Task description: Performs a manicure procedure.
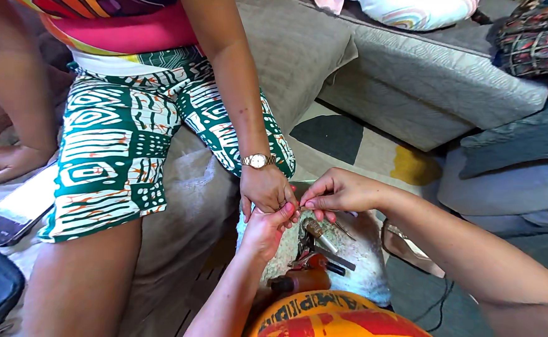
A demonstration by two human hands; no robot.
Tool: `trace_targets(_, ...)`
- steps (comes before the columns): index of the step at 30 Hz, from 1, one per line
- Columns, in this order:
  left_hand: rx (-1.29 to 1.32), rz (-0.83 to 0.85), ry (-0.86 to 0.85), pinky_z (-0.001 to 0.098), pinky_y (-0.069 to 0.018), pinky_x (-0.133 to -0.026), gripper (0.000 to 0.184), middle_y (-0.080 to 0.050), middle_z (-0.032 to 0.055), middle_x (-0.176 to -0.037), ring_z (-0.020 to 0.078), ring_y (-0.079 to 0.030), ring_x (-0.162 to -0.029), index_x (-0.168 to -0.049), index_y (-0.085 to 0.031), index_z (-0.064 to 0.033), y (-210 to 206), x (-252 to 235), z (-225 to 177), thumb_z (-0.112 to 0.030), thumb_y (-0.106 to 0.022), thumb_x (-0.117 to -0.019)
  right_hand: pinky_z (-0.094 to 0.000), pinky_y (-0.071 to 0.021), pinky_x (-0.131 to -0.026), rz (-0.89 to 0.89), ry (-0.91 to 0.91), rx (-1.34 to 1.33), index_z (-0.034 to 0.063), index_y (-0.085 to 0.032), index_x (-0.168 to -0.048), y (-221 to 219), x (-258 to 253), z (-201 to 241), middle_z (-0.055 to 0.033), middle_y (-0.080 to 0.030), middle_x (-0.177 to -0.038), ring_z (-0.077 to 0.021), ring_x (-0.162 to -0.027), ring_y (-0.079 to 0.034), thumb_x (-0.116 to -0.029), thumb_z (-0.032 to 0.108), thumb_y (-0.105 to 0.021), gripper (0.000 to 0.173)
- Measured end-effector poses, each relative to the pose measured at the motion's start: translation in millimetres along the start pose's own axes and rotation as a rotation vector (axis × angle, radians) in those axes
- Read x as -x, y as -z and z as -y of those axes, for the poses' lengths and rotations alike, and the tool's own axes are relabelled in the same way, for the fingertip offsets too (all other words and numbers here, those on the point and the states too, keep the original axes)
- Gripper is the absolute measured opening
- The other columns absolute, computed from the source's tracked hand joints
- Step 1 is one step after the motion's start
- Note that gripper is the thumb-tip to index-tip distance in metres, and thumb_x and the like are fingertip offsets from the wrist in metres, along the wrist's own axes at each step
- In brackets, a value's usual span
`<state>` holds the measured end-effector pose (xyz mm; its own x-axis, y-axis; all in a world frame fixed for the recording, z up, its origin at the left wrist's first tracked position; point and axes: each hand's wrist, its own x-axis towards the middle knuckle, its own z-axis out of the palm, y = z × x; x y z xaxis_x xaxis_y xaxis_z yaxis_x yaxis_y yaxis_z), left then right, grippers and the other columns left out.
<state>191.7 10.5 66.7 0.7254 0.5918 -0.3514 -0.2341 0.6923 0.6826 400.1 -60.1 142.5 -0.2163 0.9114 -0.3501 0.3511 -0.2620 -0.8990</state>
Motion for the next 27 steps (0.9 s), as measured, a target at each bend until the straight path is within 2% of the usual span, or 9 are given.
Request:
trace_targets(2,-0.002,-0.005,0.004,0.0278,-0.0597,-0.068,0.019,-0.07,0.0123,-0.084,0.0161,-0.069,-0.072,-0.112,-0.064,0.0039,0.0,0.4,-0.6,0.008,-0.06,-0.0939,-0.0133,-0.0494,-0.051,0.0,0.014,0.008,0.0026,-0.076,-0.108,0.1,-1.1,-0.1,0.0043,-0.07,-0.072,0.003,-0.055,-0.059,-0.1038,0.011,-0.06,0.018)
trace_targets(7,0.008,0.002,0.014,0.0281,-0.0601,-0.069,0.019,-0.071,0.013,-0.084,0.0165,-0.07,-0.072,-0.111,-0.064,0.0038,1.2,-0.6,-0.6,0.008,-0.062,-0.0924,-0.013,-0.0491,-0.052,-0.012,0.053,0.049,0.0038,-0.076,-0.107,0.2,-1.4,-4.2,0.0052,-0.067,-0.07,0.0031,-0.055,-0.058,-0.1036,0.014,-0.061,0.019)
trace_targets(12,0.005,0.005,0.016,0.0289,-0.0599,-0.07,0.02,-0.071,0.0129,-0.085,0.0169,-0.07,-0.073,-0.113,-0.064,0.0033,1.5,-0.3,-0.6,0.006,-0.062,-0.0931,-0.0123,-0.0449,-0.049,-0.024,0.063,0.074,0.0066,-0.077,-0.108,0.2,-0.2,-6.7,0.0063,-0.065,-0.069,0.004,-0.054,-0.055,-0.1038,0.016,-0.06,0.02)
trace_targets(15,-0.002,0.007,0.016,0.0287,-0.06,-0.07,0.018,-0.071,0.0125,-0.084,0.0165,-0.07,-0.073,-0.111,-0.064,0.0029,1.4,-0.4,-1.0,0.006,-0.061,-0.0933,-0.0131,-0.0492,-0.052,-0.009,0.063,0.064,0.005,-0.077,-0.11,1.6,-0.3,-6.0,0.0047,-0.069,-0.072,0.0027,-0.056,-0.059,-0.1037,0.015,-0.061,0.02)
trace_targets(18,0.003,0.009,0.02,0.0284,-0.0598,-0.07,0.024,-0.07,0.0132,-0.085,0.0165,-0.07,-0.073,-0.117,-0.063,0.0036,1.2,-0.3,-1.2,0.007,-0.061,-0.0935,-0.0152,-0.0539,-0.057,0.011,0.041,0.091,0.003,-0.076,-0.108,3.8,-1.8,1.4,0.0025,-0.071,-0.073,0.0008,-0.059,-0.063,-0.1034,0.012,-0.06,0.019)
trace_targets(22,0.0,0.002,0.016,0.0285,-0.0602,-0.069,0.024,-0.07,0.0134,-0.084,0.0169,-0.07,-0.072,-0.116,-0.063,0.0044,-0.5,0.1,-2.4,0.008,-0.062,-0.0927,-0.0165,-0.0544,-0.058,0.05,0.002,0.196,0.0022,-0.077,-0.104,7.2,-5.9,17.7,0.0011,-0.07,-0.072,-0.0005,-0.059,-0.063,-0.1032,0.01,-0.06,0.018)
trace_targets(27,-0.021,-0.017,0.018,0.0274,-0.0597,-0.068,0.012,-0.071,0.0131,-0.083,0.0159,-0.07,-0.07,-0.104,-0.065,0.0036,-3.2,0.6,-4.0,0.008,-0.064,-0.0928,-0.019,-0.0544,-0.057,0.109,-0.016,0.347,0.0031,-0.078,-0.1,10.3,-12.8,33.3,-0.0002,-0.069,-0.07,-0.0023,-0.057,-0.062,-0.1033,0.011,-0.06,0.019)
